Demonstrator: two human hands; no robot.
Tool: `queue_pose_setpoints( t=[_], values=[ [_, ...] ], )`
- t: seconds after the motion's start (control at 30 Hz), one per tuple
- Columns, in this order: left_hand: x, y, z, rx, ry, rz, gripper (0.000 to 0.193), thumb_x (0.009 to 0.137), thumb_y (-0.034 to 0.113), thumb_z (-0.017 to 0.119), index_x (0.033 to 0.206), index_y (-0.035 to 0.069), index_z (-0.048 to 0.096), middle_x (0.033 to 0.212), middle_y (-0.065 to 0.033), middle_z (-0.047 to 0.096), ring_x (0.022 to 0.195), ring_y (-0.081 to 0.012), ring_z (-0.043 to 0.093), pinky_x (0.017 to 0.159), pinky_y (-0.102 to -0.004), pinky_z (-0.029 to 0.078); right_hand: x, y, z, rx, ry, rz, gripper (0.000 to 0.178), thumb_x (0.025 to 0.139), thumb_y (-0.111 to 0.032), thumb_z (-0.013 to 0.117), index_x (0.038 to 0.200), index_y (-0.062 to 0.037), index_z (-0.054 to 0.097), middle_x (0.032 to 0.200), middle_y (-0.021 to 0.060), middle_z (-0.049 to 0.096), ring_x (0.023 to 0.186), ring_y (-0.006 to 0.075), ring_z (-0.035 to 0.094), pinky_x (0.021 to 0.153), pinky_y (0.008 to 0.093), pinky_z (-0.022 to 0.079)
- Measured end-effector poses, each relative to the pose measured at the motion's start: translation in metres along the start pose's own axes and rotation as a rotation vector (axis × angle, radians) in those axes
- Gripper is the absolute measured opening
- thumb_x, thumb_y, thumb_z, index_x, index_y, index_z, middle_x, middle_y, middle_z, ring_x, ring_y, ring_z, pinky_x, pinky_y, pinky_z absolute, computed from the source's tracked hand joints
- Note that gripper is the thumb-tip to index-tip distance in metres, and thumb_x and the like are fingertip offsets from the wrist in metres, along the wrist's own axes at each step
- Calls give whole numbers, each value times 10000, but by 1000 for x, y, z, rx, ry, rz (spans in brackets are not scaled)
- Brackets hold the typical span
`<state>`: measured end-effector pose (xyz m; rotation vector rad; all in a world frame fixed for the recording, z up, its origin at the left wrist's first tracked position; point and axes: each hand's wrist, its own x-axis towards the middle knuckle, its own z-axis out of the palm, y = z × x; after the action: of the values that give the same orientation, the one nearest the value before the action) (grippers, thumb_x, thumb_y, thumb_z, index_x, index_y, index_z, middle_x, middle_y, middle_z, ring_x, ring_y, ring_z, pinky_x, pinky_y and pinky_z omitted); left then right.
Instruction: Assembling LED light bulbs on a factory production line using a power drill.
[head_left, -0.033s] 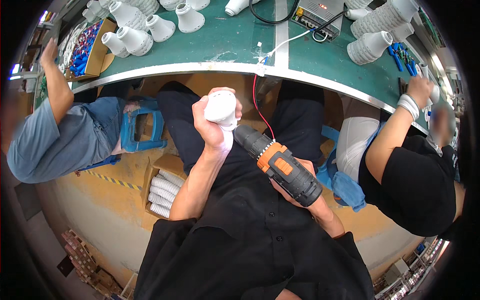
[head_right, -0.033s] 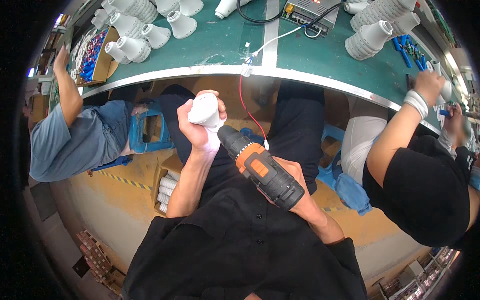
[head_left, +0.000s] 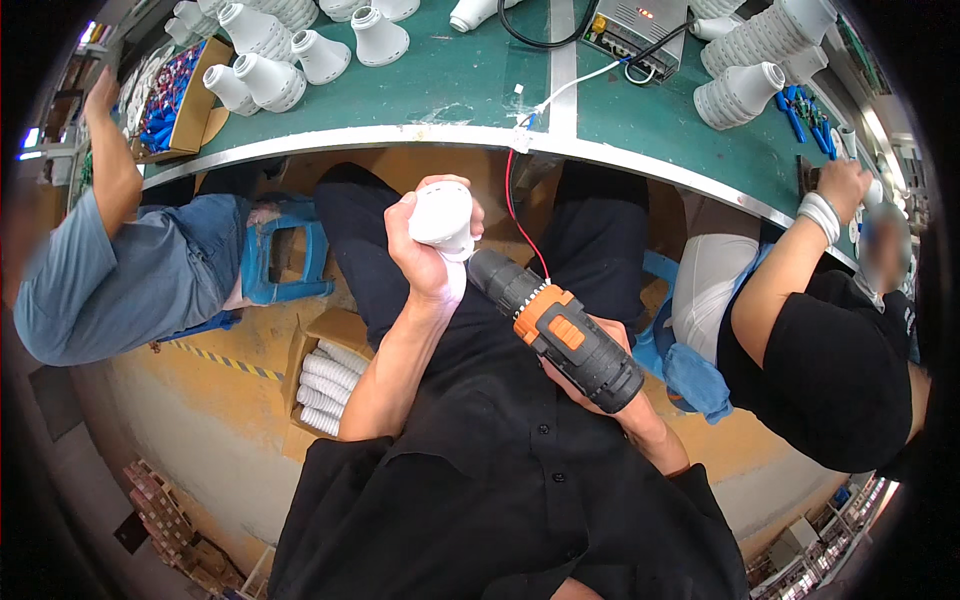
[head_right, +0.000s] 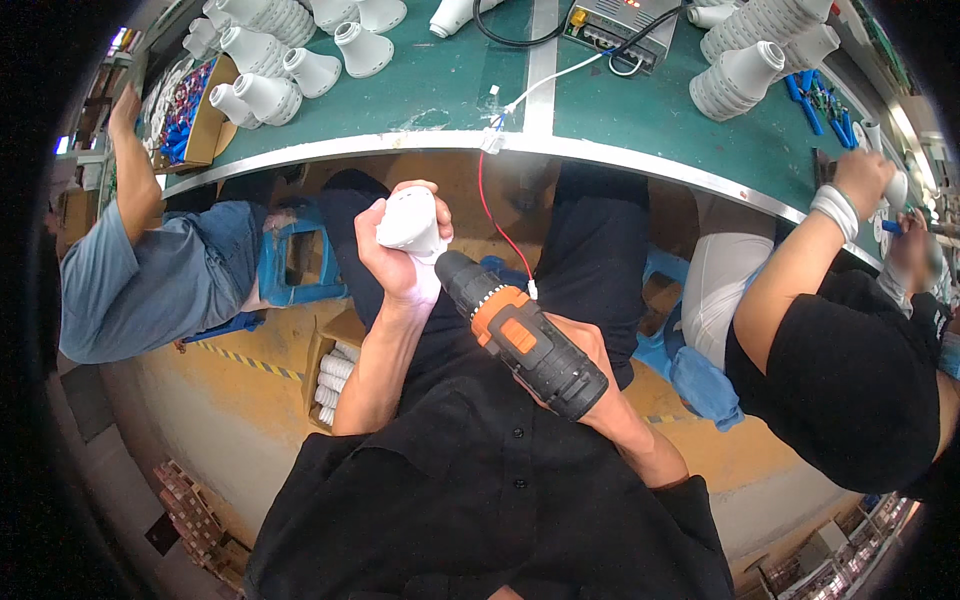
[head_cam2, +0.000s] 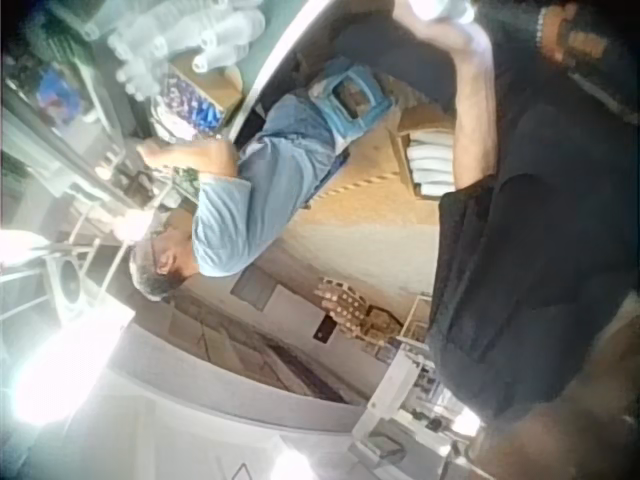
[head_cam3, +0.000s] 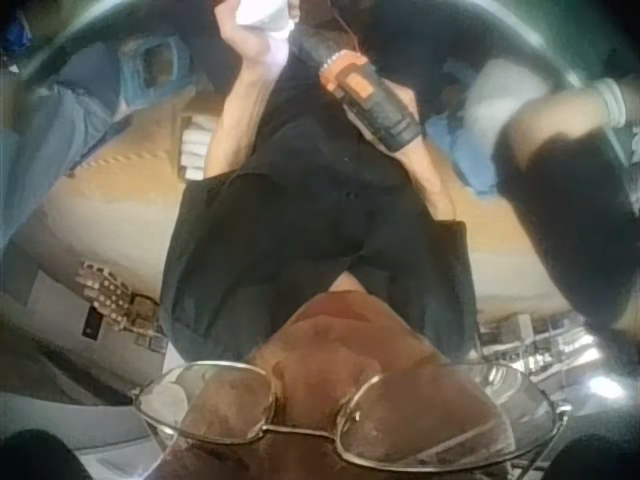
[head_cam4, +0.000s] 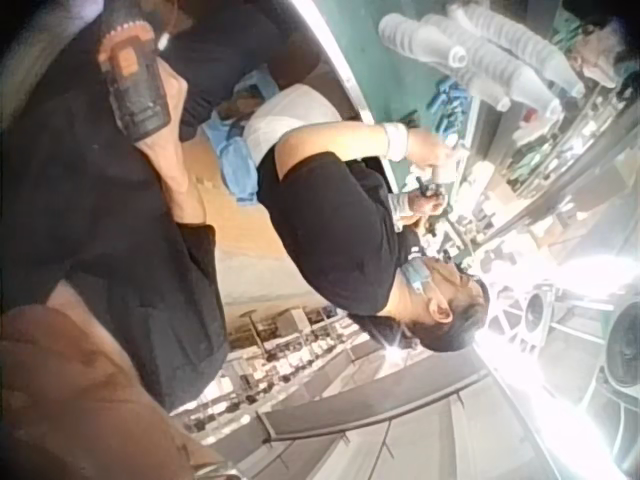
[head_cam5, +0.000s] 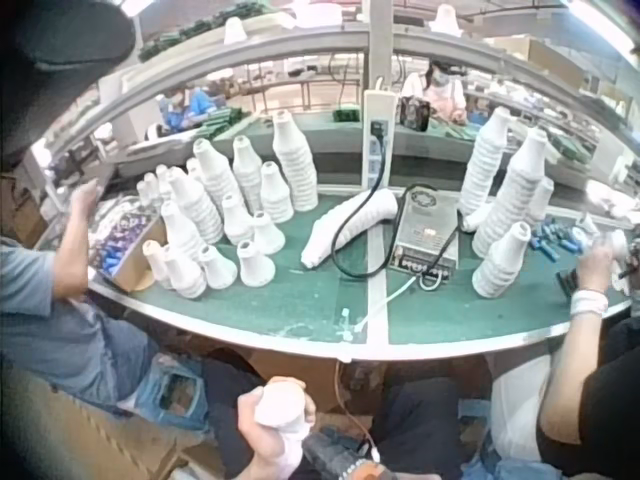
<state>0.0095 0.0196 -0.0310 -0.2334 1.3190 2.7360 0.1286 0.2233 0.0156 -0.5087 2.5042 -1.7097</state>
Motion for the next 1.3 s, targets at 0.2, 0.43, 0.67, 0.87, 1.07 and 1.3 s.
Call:
queue_pose_setpoints(
  t=[0.2, 0.43, 0.67, 0.87, 1.07, 1.3],
  values=[
    [0, -2, 0, -11, 17, 16, 555, 951, 413, 314, 1044, -33, 630, 730, -163, 633, 651, -232, 558, 612, -344, 451, 1, 0, 1, -59, 14, -39, 290, 674, -40, 774, 931, 9, 648, 888, 147, 681, 768, 338, 698, 706, 364, 577],
    [-1, 1, 2, -6, 9, 1, 561, 938, 427, 327, 1045, -33, 630, 751, -173, 658, 685, -256, 596, 637, -359, 464, 2, 1, 2, -32, 4, -49, 289, 676, -43, 770, 929, 13, 642, 894, 154, 677, 775, 346, 693, 710, 363, 573],
    [-5, 2, 6, 28, -53, -31, 576, 928, 449, 330, 1066, -22, 632, 799, -173, 702, 762, -295, 687, 695, -375, 515, 2, 1, 1, 17, -24, -5, 275, 682, -41, 766, 917, 12, 634, 864, 147, 661, 742, 347, 674, 680, 364, 554],
    [-2, -2, 2, 18, -27, -39, 576, 930, 450, 324, 1065, -17, 632, 790, -170, 699, 751, -295, 683, 691, -373, 512, 3, 3, 4, -43, -14, -2, 220, 740, 9, 785, 930, -18, 677, 865, 102, 700, 771, 287, 703, 701, 359, 567],
    [-1, 1, 0, 31, -26, -33, 565, 932, 441, 322, 1048, -15, 634, 753, -155, 676, 710, -285, 656, 670, -370, 478, 3, 4, 7, 19, 2, -11, 274, 687, -37, 774, 920, 18, 642, 865, 137, 663, 733, 324, 672, 677, 355, 545],
    [3, 0, -6, 12, -25, -32, 557, 935, 433, 322, 1032, -16, 637, 748, -156, 671, 697, -285, 645, 665, -371, 469, 2, 4, 4, -14, -20, 8, 228, 742, 15, 774, 943, -13, 671, 859, 113, 698, 770, 301, 707, 707, 362, 576]
  ],
)
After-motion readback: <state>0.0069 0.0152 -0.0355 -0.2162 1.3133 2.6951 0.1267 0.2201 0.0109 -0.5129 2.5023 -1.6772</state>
